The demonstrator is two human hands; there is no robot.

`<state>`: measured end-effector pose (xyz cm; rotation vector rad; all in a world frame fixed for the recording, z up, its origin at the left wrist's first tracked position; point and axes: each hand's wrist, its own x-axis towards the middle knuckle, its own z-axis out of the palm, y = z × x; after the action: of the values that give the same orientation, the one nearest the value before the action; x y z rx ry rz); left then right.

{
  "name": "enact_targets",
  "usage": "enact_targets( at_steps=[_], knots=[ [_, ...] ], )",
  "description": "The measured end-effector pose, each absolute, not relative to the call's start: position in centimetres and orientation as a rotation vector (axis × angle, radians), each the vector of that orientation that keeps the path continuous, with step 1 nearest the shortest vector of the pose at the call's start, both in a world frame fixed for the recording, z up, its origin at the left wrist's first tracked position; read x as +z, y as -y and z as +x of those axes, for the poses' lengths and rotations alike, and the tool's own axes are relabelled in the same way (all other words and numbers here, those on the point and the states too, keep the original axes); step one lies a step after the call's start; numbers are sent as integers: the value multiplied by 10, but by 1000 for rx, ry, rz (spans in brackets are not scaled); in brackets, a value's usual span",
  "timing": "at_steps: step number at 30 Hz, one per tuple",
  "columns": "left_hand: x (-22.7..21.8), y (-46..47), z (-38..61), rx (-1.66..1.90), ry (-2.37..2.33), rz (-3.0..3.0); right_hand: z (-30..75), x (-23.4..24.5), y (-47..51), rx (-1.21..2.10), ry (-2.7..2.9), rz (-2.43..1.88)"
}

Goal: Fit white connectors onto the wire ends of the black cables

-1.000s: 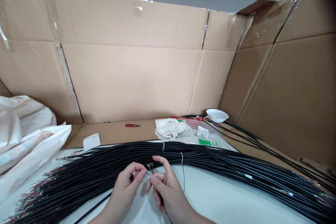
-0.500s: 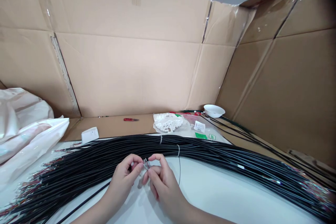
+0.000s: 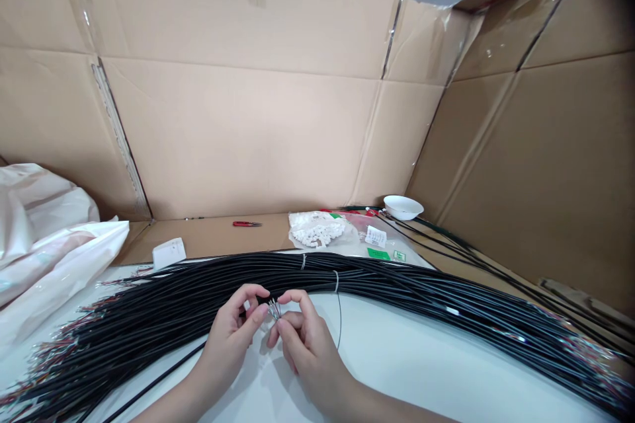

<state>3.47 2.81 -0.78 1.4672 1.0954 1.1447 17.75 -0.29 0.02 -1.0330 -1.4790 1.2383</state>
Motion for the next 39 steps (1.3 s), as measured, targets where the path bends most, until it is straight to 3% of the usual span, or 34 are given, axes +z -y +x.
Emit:
enact_targets(
  at_steps=[16, 39],
  knots=[
    [-6, -29, 34, 983, -1064, 1467, 177, 3, 4, 1148, 1585, -1032],
    [-4, -23, 34, 1050, -1066, 1528, 178, 1, 0, 1189, 1430, -1158]
  ],
)
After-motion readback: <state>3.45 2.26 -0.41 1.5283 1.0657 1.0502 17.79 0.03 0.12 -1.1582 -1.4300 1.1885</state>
